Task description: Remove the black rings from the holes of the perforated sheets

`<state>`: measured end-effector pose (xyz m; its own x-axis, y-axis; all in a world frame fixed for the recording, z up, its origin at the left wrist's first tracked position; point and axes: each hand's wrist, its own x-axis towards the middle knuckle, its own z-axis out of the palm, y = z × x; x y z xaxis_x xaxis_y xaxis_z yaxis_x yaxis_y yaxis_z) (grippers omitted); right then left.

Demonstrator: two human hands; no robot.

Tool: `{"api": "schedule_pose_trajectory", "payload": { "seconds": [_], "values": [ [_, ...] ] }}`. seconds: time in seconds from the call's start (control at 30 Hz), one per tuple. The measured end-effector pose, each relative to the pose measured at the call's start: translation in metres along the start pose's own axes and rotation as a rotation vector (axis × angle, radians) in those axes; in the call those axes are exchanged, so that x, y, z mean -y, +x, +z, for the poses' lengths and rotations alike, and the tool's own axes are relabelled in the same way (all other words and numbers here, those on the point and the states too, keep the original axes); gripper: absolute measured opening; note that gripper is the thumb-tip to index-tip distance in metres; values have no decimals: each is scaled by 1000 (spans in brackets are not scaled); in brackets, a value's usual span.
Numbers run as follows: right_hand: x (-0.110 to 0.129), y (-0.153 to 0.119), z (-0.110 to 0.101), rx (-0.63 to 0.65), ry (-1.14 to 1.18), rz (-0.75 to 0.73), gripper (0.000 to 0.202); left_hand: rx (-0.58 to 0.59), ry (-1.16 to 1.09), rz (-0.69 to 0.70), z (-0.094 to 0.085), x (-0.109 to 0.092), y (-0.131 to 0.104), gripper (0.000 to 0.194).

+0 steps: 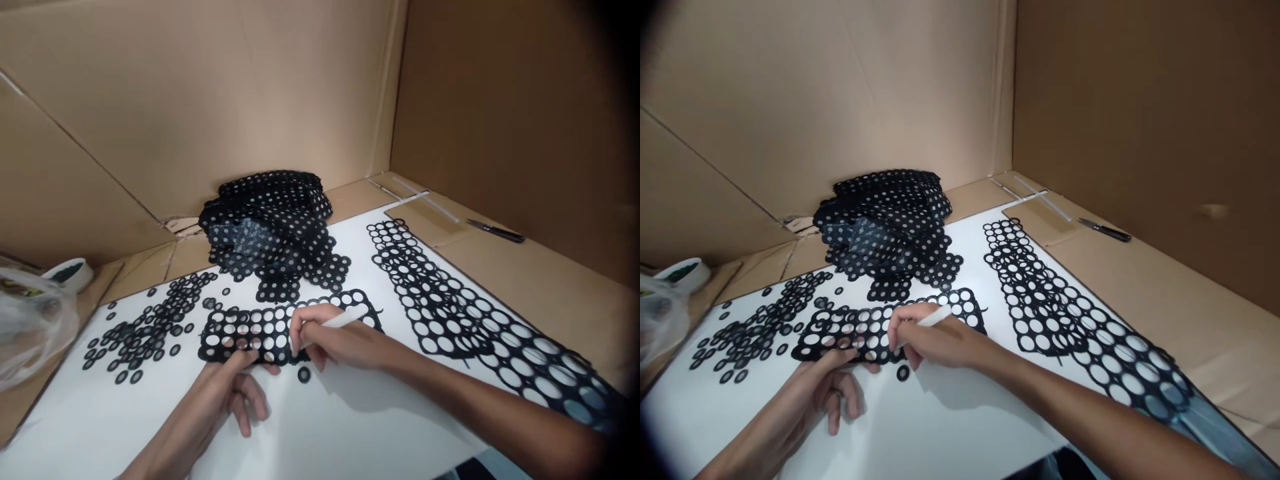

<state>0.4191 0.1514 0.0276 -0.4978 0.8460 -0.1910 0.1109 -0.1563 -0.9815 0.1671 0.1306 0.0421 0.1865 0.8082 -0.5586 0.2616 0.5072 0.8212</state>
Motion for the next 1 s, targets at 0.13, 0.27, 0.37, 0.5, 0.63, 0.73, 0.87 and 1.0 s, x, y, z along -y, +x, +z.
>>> {"api": "schedule_pose_trajectory", "payload": {
  "seconds": [0.13,0.27,0.37,0.5,0.63,0.73,0.87,1.0],
  "values": [
    [-4,1,-6,2,130,-62,15,-23,96,3,11,-4,2,52],
    [-2,0,-9,25,246,-130,14,-101,269,64,19,1,3,61],
    [0,-1,-9,43,252,-144,13,-122,283,135,23,4,1,58],
    [1,-2,-8,54,187,-136,13,-112,229,195,29,7,0,51],
    [0,-6,-4,93,-21,-74,18,-139,127,282,28,8,1,59],
    [1,-8,-2,73,-108,-62,18,-92,169,284,22,8,3,57],
    [4,-10,-2,73,-135,-54,20,-104,191,202,19,9,4,49],
    [3,-11,-2,89,-168,-57,20,-174,75,185,22,10,2,54]
  ]
}}
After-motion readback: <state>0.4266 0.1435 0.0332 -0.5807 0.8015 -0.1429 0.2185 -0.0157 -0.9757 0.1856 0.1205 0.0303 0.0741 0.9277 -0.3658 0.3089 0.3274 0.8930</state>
